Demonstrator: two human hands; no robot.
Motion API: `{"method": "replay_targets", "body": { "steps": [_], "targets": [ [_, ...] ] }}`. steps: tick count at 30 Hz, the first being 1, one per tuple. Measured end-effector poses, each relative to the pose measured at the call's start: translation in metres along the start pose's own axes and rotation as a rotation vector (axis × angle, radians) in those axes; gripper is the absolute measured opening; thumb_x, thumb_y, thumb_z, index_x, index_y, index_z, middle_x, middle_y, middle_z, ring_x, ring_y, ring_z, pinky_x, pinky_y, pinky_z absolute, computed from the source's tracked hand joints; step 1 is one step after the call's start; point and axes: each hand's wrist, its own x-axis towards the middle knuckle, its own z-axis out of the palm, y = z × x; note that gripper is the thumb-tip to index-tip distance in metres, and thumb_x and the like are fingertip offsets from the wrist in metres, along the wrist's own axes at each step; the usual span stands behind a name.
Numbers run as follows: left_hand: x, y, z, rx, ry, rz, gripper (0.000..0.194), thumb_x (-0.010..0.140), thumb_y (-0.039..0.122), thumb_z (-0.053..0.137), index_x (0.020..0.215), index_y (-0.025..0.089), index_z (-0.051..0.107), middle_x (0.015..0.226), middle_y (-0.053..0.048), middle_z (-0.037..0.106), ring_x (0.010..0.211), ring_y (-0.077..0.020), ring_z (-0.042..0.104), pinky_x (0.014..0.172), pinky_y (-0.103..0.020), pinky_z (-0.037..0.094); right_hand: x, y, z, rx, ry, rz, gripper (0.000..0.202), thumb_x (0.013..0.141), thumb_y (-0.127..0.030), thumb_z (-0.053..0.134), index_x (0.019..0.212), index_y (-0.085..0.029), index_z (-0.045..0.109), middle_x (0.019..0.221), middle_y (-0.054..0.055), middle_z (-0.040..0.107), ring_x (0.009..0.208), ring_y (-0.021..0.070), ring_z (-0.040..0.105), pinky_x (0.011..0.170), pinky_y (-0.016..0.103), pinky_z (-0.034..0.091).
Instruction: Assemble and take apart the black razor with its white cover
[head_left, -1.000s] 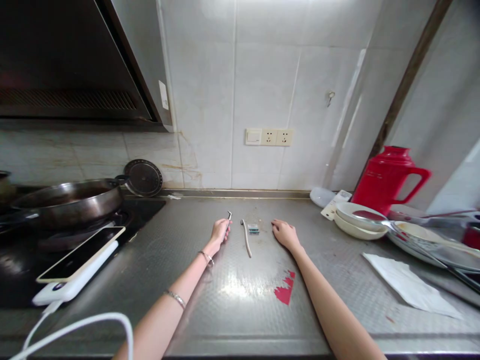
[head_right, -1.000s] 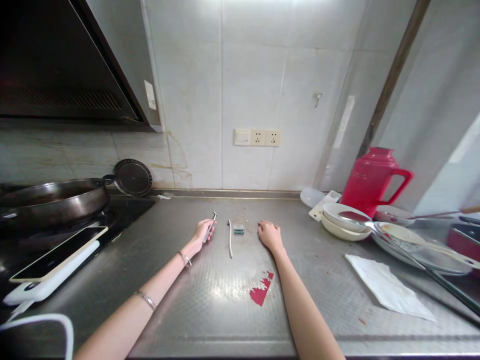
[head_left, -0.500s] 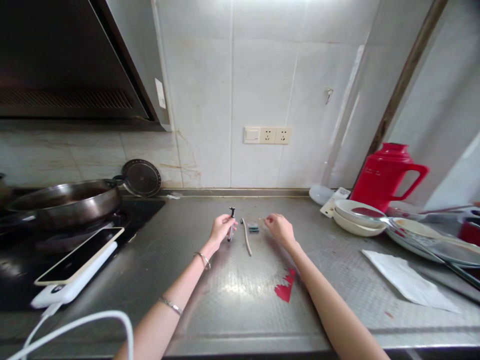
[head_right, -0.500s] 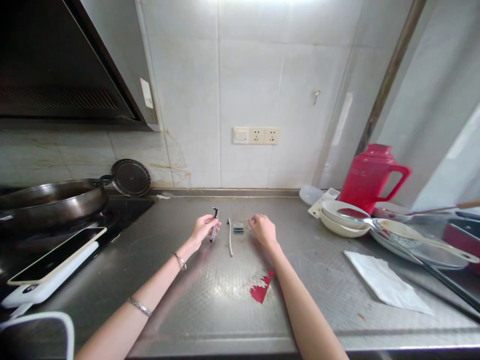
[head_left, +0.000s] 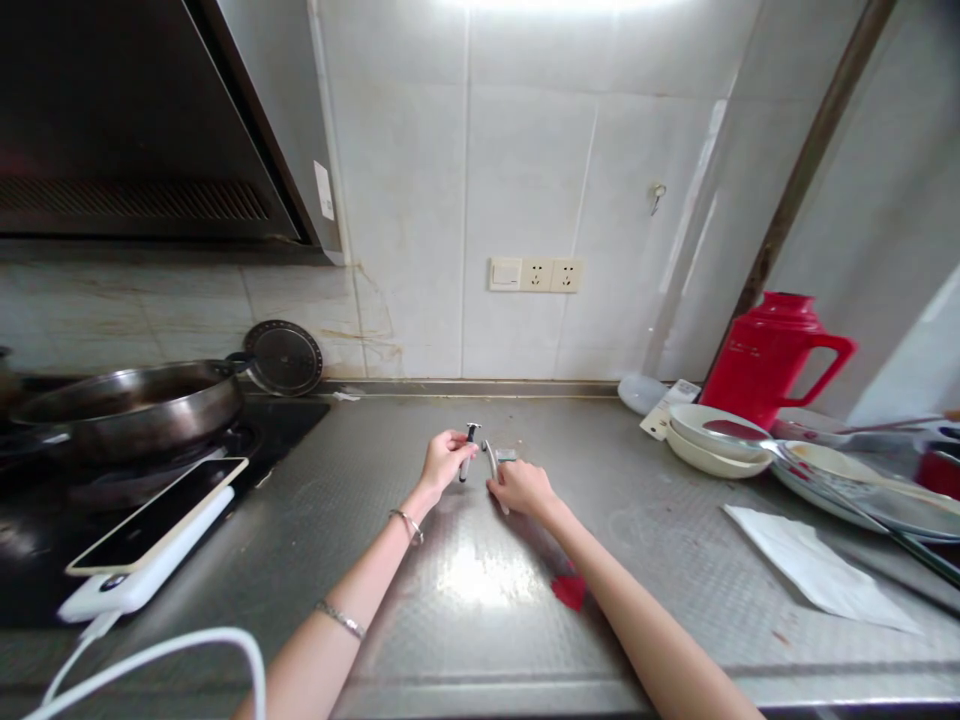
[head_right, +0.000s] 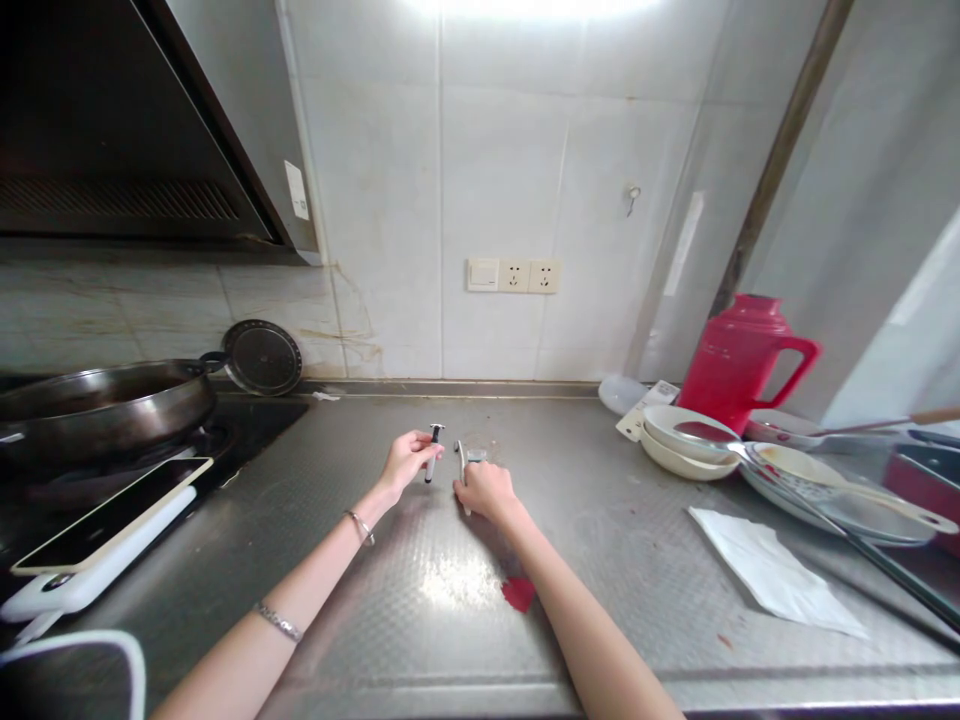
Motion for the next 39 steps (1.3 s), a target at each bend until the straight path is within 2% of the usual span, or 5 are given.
{"method": "replay_targets", "body": {
  "steps": [4,8,14,21,39],
  "targets": [
    [0.003,-0.003,-0.001,-0.058,-0.014,0.038,0.019,0.061,0.018,0.072,0.074,0.012,0.059,0.066,-0.005,0.067,0.063,-0.0151,0.064,0.057,-0.023,0.045,0.002,0.002,-0.003,0.005,0.028,0.076,0.036,0.087,-0.034,0.036,0.092,-0.017,0.067,0.095,0.015,0.068,0.087,0.0243,0.064,0.071,0.03,0.045],
    [0.003,-0.002,-0.003,-0.098,-0.039,0.031,0.021,0.058,0.018,0.074,0.071,0.013,0.058,0.071,-0.008,0.07,0.068,-0.0175,0.066,0.065,-0.027,0.048,0.011,0.025,-0.013,0.128,0.189,0.151,0.035,0.09,-0.035,0.033,0.1,-0.018,0.063,0.09,0.013,0.068,0.081,0.0218,0.064,0.067,0.028,0.044],
    [0.001,0.005,-0.004,-0.084,-0.063,0.036,0.019,0.059,0.014,0.072,0.072,0.013,0.058,0.079,-0.01,0.072,0.075,-0.0196,0.067,0.072,-0.03,0.048,0.018,0.073,-0.033,0.576,0.544,-0.22,0.034,0.089,-0.032,0.04,0.11,-0.02,0.063,0.089,0.006,0.067,0.081,0.0168,0.06,0.074,0.026,0.042],
    [0.0,0.003,-0.004,-0.037,-0.105,0.073,0.016,0.06,0.014,0.071,0.07,0.014,0.058,0.077,-0.008,0.072,0.073,-0.0183,0.067,0.067,-0.027,0.048,0.009,0.064,-0.041,0.651,0.504,-0.324,0.039,0.084,-0.05,0.046,0.1,-0.024,0.07,0.079,0.005,0.065,0.07,0.0163,0.056,0.067,0.027,0.041],
    [-0.001,0.0,0.0,-0.069,-0.174,0.09,0.022,0.058,0.019,0.073,0.069,0.015,0.054,0.077,-0.008,0.072,0.067,-0.0169,0.065,0.058,-0.025,0.047,0.009,0.064,-0.037,0.693,0.573,-0.282,0.038,0.082,-0.052,0.049,0.097,-0.025,0.071,0.077,0.005,0.062,0.077,0.0185,0.055,0.074,0.03,0.041]
  ]
}}
